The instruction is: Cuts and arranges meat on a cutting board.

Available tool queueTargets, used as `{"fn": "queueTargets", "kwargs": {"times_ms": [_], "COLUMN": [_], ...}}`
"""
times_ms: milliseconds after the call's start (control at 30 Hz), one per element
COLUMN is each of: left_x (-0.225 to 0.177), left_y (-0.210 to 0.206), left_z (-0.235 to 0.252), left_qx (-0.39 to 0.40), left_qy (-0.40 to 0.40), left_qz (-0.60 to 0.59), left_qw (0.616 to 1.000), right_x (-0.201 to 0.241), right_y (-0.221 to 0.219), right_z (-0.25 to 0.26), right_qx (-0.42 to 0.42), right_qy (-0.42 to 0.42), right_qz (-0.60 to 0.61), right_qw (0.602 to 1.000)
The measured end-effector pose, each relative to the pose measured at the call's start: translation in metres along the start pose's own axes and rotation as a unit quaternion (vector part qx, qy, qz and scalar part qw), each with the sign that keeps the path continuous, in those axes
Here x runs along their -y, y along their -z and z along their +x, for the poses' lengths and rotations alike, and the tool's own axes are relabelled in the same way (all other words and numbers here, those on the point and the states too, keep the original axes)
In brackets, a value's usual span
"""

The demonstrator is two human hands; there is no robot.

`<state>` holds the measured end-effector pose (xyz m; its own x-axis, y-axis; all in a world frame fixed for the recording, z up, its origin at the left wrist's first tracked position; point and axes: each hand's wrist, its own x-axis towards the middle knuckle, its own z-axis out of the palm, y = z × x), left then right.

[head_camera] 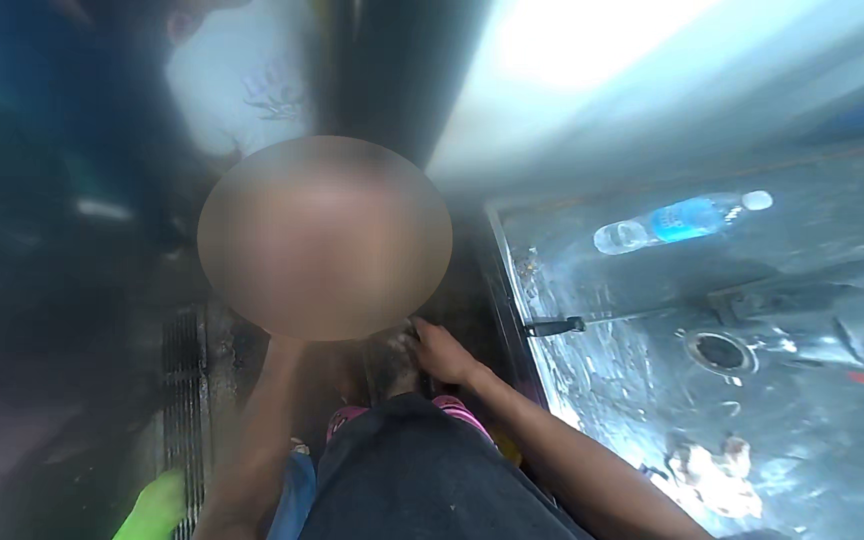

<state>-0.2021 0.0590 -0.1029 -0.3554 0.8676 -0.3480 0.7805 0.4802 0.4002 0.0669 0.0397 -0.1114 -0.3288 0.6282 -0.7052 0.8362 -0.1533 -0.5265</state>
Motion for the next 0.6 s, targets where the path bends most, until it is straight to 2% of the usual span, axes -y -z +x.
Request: {"fn": "queueTargets", "kwargs": {"times_ms": [67, 133, 233, 333, 400, 467, 533, 600], "left_x": [-0.009, -0.023, -0.044, -0.049, -0.034, -0.012, 0.0, -0.003], "left_y": [-0.006, -0.017, -0.047, -0.077, -0.081, -0.081, -0.066, -0.049], "left_z": [-0.002, 0.008, 0.047, 0.08, 0.059, 0.028, 0.001, -0.004], "left_qx": [-0.072, -0.118, -0.14, -0.14, -0.11, -0.092, -0.07, -0.093], "left_qy": [-0.043, -0.087, -0.139, -0.19, -0.222, -0.225, -0.186, -0.17], "left_qz": [0.002, -0.057, -0.128, -0.04, 0.042, 0.077, 0.05, 0.006], "left_qw": [0.996, 0.987, 0.972, 0.971, 0.968, 0.967, 0.979, 0.981], "right_x": [-0.002, 0.003, 0.011, 0.011, 0.001, -0.012, -0.023, -0.024], "right_y": [0.01, 0.016, 0.019, 0.017, 0.021, 0.028, 0.031, 0.031], "right_z": [0.018, 0.04, 0.067, 0.074, 0.069, 0.06, 0.051, 0.049], "right_qx": [-0.027, -0.046, -0.035, -0.039, -0.066, -0.08, -0.065, -0.041], "right_qy": [0.003, -0.04, -0.092, -0.105, -0.106, -0.103, -0.106, -0.103], "right_qz": [0.075, 0.114, 0.078, 0.042, 0.06, 0.081, 0.093, 0.089], "right_qw": [0.997, 0.992, 0.992, 0.993, 0.99, 0.988, 0.988, 0.99]}}
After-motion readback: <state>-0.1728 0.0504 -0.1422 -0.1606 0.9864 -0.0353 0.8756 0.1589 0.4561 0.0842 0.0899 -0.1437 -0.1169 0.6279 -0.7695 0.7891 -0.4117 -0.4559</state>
